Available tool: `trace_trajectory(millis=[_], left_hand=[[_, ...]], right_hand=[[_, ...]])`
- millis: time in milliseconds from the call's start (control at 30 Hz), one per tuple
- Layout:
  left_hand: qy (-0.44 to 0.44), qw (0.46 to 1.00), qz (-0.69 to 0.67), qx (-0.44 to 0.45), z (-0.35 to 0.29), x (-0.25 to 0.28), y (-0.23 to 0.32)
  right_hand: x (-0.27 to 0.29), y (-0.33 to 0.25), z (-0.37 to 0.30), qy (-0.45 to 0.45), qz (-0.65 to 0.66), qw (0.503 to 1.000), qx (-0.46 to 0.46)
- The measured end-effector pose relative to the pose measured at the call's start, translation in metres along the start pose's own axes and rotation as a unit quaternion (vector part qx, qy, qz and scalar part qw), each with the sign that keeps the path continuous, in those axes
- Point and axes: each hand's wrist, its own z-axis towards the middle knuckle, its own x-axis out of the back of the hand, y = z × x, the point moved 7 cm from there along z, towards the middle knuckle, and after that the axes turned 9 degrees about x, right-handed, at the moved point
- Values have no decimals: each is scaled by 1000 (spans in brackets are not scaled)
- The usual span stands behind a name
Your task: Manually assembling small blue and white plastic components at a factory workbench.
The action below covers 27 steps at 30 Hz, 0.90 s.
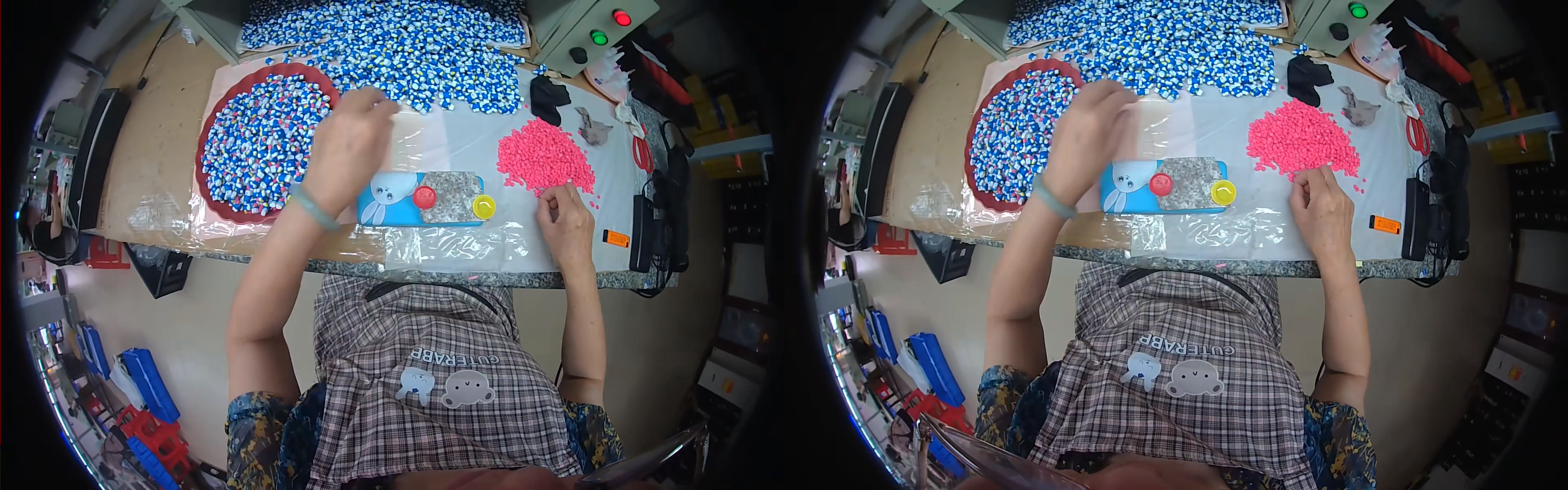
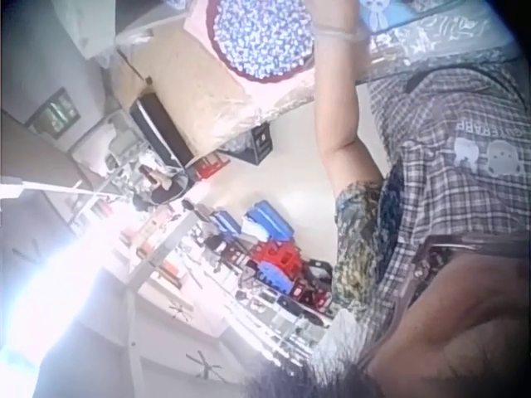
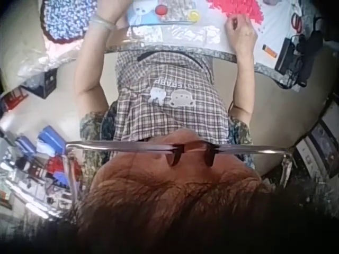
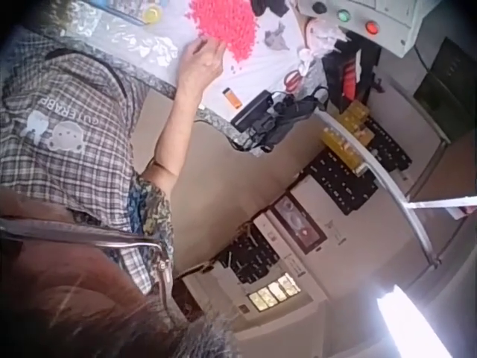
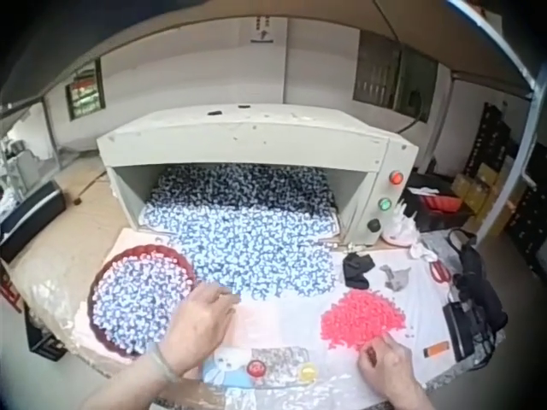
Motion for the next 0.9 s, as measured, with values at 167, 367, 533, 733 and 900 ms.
trace_trajectory(millis=[167, 367, 533, 733, 900], left_hand=[[-93, 991, 5, -92, 29, -63, 13], [-150, 976, 54, -146, 33, -95, 12], [-165, 976, 65, -129, 31, -98, 13], [-201, 973, 53, -106, 24, -93, 11], [-159, 986, 48, -29, 25, -58, 12]], right_hand=[[5, -4, 0, 17, 115, 993, -27], [-8, 2, -10, -6, 311, 945, -104], [-22, -5, -15, -48, 478, 860, -173], [-25, -25, -16, -87, 560, 805, -175], [-22, -42, -21, -100, 606, 773, -159]])
